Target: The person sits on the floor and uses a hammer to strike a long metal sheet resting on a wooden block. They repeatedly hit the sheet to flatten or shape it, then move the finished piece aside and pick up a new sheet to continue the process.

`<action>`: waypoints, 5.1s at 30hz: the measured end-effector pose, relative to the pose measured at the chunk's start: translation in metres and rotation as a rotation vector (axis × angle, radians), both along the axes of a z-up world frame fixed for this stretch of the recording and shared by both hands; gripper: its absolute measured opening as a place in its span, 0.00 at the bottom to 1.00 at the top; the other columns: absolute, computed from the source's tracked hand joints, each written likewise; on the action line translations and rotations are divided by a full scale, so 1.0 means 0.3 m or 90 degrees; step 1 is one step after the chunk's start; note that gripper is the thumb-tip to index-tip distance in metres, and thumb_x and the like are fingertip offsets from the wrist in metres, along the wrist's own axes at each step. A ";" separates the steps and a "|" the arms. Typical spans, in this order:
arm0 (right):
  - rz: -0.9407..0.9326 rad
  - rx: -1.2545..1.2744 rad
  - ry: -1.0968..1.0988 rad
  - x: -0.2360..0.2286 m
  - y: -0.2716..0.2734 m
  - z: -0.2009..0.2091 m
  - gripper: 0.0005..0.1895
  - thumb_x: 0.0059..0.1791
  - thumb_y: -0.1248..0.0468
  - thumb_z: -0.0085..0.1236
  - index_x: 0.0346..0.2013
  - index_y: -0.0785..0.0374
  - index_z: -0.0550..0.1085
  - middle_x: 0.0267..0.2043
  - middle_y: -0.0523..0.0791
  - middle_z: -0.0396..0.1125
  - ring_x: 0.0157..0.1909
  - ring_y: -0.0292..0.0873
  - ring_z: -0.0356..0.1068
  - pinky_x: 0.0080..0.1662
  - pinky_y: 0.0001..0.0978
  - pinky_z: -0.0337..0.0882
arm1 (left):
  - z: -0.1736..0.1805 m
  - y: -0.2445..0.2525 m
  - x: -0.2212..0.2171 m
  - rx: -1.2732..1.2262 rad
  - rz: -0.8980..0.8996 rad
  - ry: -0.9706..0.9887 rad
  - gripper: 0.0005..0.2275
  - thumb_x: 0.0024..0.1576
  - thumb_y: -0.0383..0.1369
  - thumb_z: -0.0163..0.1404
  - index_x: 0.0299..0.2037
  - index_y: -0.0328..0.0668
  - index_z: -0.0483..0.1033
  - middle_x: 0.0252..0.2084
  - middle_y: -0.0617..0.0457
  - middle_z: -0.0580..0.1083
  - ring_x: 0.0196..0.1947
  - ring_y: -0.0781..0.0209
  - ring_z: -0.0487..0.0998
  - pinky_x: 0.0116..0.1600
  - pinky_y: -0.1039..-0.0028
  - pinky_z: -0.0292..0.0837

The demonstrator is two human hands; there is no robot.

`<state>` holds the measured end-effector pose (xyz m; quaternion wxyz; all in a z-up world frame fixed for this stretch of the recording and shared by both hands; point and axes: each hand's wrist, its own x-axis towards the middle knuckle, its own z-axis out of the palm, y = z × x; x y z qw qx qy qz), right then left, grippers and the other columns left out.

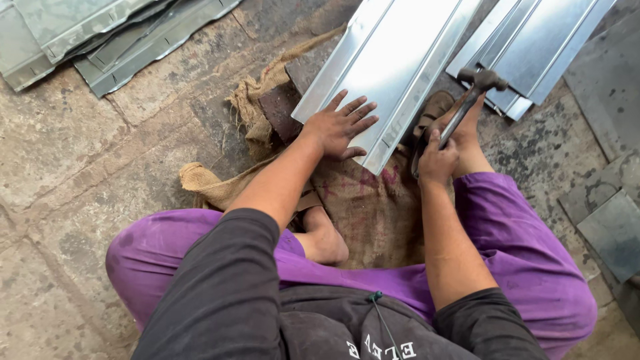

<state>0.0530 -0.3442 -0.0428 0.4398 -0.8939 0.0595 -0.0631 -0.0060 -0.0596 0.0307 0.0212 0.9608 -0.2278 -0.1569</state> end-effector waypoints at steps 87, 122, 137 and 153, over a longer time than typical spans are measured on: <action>0.573 -0.270 -0.149 0.075 0.299 0.338 0.10 0.59 0.60 0.57 0.42 0.64 0.69 0.26 0.48 0.63 0.28 0.54 0.62 0.33 0.45 0.62 | -0.122 0.032 0.079 -0.121 -0.048 -0.023 0.35 0.61 0.56 0.39 0.75 0.48 0.49 0.79 0.53 0.47 0.78 0.54 0.40 0.78 0.57 0.28; 0.536 0.077 -0.149 0.064 0.232 0.318 0.10 0.56 0.58 0.47 0.43 0.62 0.69 0.26 0.53 0.62 0.25 0.58 0.62 0.29 0.47 0.60 | -0.130 0.035 0.156 -0.080 -0.057 -0.027 0.37 0.59 0.57 0.39 0.77 0.58 0.44 0.80 0.60 0.42 0.79 0.57 0.37 0.78 0.59 0.27; 0.695 -0.212 -0.121 0.004 0.351 0.463 0.11 0.56 0.57 0.52 0.41 0.62 0.68 0.28 0.57 0.67 0.31 0.63 0.71 0.34 0.52 0.70 | -0.146 0.027 0.147 -0.162 -0.036 -0.084 0.33 0.57 0.58 0.41 0.73 0.60 0.57 0.78 0.59 0.47 0.77 0.54 0.40 0.76 0.56 0.31; 0.570 -0.374 -0.046 0.065 0.312 0.398 0.14 0.57 0.54 0.52 0.47 0.62 0.68 0.26 0.57 0.70 0.29 0.65 0.71 0.33 0.57 0.70 | -0.093 0.019 0.166 -0.007 -0.062 0.007 0.32 0.63 0.60 0.35 0.76 0.65 0.47 0.81 0.64 0.42 0.80 0.60 0.36 0.80 0.60 0.23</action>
